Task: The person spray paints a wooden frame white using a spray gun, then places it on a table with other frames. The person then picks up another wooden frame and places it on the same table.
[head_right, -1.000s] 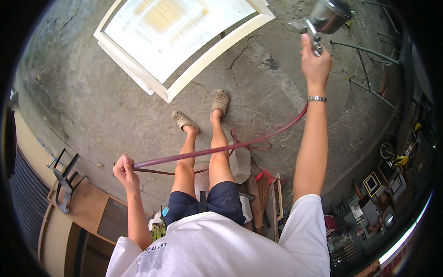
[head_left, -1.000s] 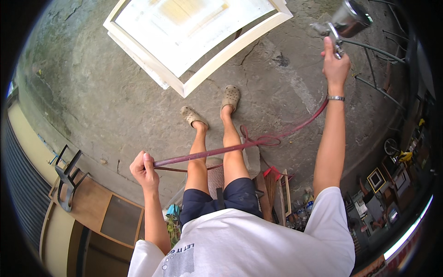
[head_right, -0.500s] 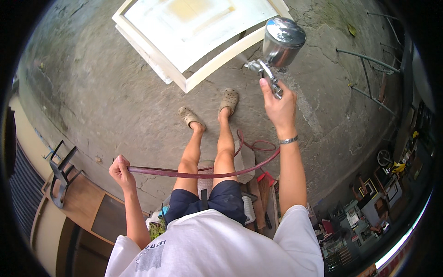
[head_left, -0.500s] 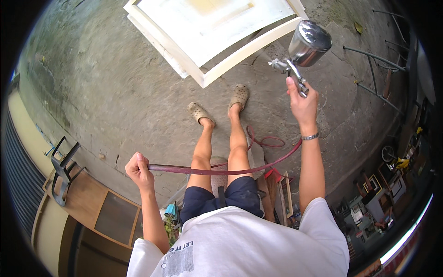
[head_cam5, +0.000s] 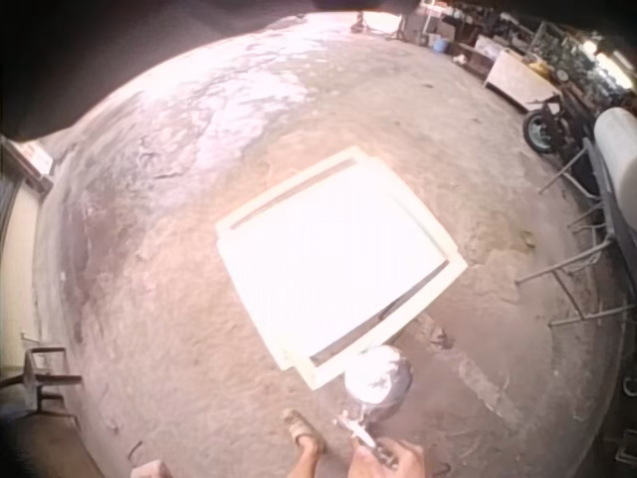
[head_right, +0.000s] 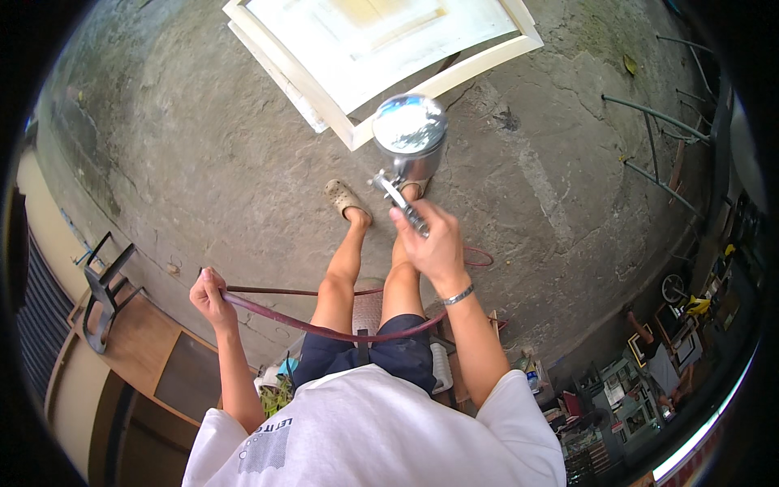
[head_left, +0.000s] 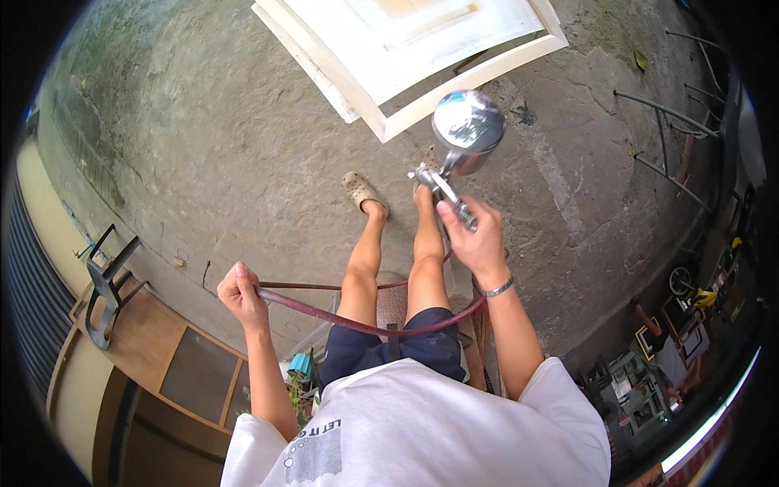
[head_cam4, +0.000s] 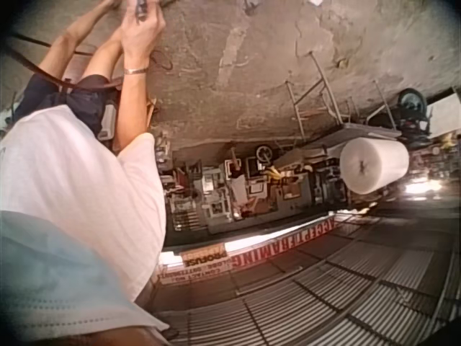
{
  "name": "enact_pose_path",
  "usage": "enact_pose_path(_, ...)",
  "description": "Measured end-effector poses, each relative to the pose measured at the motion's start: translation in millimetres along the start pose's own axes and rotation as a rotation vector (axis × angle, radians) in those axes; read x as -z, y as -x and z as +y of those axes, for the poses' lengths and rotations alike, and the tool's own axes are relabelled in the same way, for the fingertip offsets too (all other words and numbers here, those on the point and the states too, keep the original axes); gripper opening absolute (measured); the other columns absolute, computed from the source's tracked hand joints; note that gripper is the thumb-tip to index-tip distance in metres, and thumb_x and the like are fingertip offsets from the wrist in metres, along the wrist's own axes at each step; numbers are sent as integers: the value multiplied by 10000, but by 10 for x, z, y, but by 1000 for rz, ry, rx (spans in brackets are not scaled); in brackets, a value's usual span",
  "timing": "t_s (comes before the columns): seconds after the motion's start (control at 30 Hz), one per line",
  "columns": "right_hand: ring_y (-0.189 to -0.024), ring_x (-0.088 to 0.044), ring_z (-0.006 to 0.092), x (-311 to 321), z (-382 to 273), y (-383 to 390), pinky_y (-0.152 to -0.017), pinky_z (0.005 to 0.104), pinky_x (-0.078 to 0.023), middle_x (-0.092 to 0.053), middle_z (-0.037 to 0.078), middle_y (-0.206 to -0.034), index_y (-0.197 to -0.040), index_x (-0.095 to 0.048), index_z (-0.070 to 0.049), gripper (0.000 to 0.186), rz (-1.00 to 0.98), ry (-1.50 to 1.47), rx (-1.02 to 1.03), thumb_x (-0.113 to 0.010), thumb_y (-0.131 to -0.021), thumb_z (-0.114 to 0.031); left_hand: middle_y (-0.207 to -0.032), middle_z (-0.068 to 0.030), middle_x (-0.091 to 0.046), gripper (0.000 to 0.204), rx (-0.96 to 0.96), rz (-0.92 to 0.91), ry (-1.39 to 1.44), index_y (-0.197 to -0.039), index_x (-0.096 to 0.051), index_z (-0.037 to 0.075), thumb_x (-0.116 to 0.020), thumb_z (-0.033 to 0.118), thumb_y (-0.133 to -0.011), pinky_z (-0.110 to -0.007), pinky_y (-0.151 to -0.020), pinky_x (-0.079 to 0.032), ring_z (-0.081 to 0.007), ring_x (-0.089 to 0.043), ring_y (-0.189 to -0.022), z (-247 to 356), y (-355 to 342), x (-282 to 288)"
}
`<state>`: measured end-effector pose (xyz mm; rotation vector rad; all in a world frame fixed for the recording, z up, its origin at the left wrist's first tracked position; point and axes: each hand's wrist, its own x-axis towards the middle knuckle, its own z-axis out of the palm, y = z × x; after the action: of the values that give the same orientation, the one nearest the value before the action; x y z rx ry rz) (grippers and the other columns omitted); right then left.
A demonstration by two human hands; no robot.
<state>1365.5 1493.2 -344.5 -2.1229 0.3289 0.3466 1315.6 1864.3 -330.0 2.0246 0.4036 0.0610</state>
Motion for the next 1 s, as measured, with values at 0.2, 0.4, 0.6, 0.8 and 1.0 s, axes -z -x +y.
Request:
enact_pose_path(0.2, -746, -678, 395, -124, 55, 364, -633, 426, -517, -684, 199, -830, -952, -697, 12, 297, -227, -120, 6, -709, -911, -282, -530, -15, -374, 500, -10, -38, 16, -569, -388, 25, -485, 175, -1036, -295, -472, -205, -88, -309, -495, 51, -12, -70)
enact_pose_path(0.4, -675, -672, 365, 39, 234, 195, -589, 429, -495, -665, 204, -772, -875, -678, 25, 315, -74, -44, 12, -711, -913, -286, -524, -17, -372, 494, -27, -62, 0, -566, -387, 19, -486, 161, -1029, -299, -472, -198, -88, -303, -490, 177, -31, -289)
enact_pose_path(0.6, -514, -563, 207, 632, 622, -470, -509, 369, -419, -581, 118, -578, -825, -664, 3, 366, 207, -4, -54, -687, -946, -342, -529, -13, -368, 483, -31, -58, -53, -576, -388, 21, -503, 166, -1023, -304, -482, -197, -90, -299, -499, 295, -28, -482)
enact_pose_path(0.8, -512, -534, 139, 1240, 1127, -1060, -509, 328, -406, -585, 55, -565, -804, -683, -11, 403, 435, 65, -8, -667, -961, -382, -549, -8, -367, 476, -7, -97, -59, -585, -391, 18, -526, 164, -1018, -305, -490, -200, -93, -300, -517, 519, -32, -826)
enact_pose_path(1.0, -560, -631, 150, 1795, 1437, -1585, -552, 316, -458, -634, 47, -588, -826, -721, -24, 432, 538, 128, -69, -658, -955, -431, -561, -17, -356, 443, -17, -118, -102, -595, -407, 12, -538, 141, -999, -304, -491, -205, -100, -304, -521, 644, 2, -1114)
